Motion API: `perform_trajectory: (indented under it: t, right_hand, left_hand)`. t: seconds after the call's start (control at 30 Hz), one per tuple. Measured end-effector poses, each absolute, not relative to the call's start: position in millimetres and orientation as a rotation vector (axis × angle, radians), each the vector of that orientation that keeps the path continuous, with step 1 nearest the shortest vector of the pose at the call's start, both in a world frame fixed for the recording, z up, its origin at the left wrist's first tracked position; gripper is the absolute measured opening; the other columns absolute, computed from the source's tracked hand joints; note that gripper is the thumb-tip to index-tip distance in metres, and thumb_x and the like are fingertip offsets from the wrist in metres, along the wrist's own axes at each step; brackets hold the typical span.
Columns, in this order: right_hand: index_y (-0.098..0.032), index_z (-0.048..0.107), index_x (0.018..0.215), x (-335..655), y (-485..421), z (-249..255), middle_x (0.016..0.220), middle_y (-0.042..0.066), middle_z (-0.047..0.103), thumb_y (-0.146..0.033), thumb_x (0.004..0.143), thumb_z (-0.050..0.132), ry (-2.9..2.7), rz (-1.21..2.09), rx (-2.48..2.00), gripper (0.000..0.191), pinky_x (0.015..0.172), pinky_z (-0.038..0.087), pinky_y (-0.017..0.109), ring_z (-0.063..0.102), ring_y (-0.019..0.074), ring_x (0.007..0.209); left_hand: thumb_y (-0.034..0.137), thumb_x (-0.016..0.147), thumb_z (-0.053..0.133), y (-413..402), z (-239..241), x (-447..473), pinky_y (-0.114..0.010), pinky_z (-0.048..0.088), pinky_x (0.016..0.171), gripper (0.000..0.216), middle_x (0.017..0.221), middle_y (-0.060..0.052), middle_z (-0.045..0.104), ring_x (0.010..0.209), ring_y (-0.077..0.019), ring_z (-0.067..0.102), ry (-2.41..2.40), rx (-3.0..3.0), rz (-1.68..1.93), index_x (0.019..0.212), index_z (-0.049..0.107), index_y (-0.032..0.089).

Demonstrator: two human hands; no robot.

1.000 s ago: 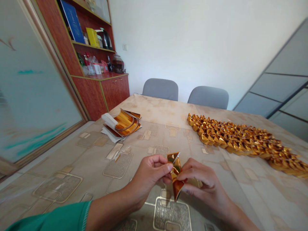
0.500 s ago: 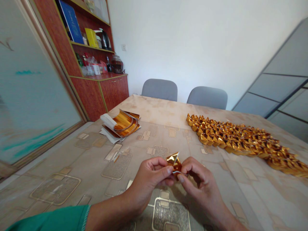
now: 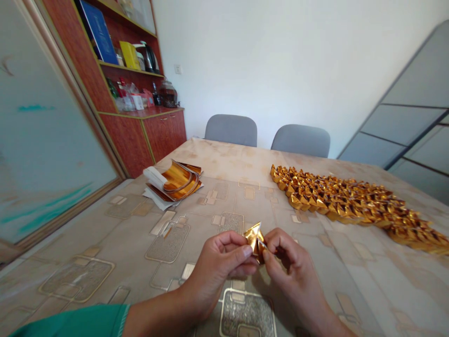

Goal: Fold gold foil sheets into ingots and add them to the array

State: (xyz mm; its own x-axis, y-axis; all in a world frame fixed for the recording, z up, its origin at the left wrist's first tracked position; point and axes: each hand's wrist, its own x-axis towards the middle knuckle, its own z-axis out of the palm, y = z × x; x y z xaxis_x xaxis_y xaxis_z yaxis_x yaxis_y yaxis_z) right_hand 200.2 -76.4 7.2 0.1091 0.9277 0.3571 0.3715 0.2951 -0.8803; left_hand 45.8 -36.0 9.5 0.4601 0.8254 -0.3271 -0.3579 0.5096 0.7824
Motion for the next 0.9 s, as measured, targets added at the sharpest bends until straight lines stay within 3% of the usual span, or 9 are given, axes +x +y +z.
perform_trajectory:
  t: [0.3,0.63,0.9]
  right_hand:
    - [-0.024,0.040,0.064,197.3,-74.7,7.0,0.064,-0.001,0.052,-0.018,0.079,0.052,-1.471,0.559,-1.336,0.020,0.054,0.034,0.029,0.047,0.0158,0.059]
    - [-0.023,0.046,0.067,200.5,-75.6,9.2,0.067,0.000,0.055,-0.027,0.089,0.054,-1.483,0.640,-1.307,0.023,0.058,0.037,0.031,0.050,0.0166,0.063]
    - [-0.023,0.042,0.067,199.3,-76.0,6.9,0.067,-0.001,0.052,-0.023,0.089,0.052,-1.491,0.590,-1.292,0.024,0.056,0.035,0.029,0.047,0.0155,0.062]
  left_hand:
    - [0.036,0.062,0.089,-36.9,5.5,46.1,-0.020,0.056,0.060,0.038,0.072,-0.002,0.072,0.060,-0.0098,0.066,0.756,0.790,0.822,0.075,0.062,0.013]
    - [0.037,0.062,0.089,-35.8,7.1,46.0,-0.019,0.054,0.060,0.036,0.068,0.000,0.070,0.059,-0.0090,0.065,0.759,0.776,0.841,0.072,0.062,0.014]
    - [0.034,0.064,0.086,-37.0,6.6,47.2,-0.019,0.050,0.056,0.031,0.062,0.001,0.066,0.054,-0.0087,0.061,0.799,0.955,0.856,0.067,0.063,0.014]
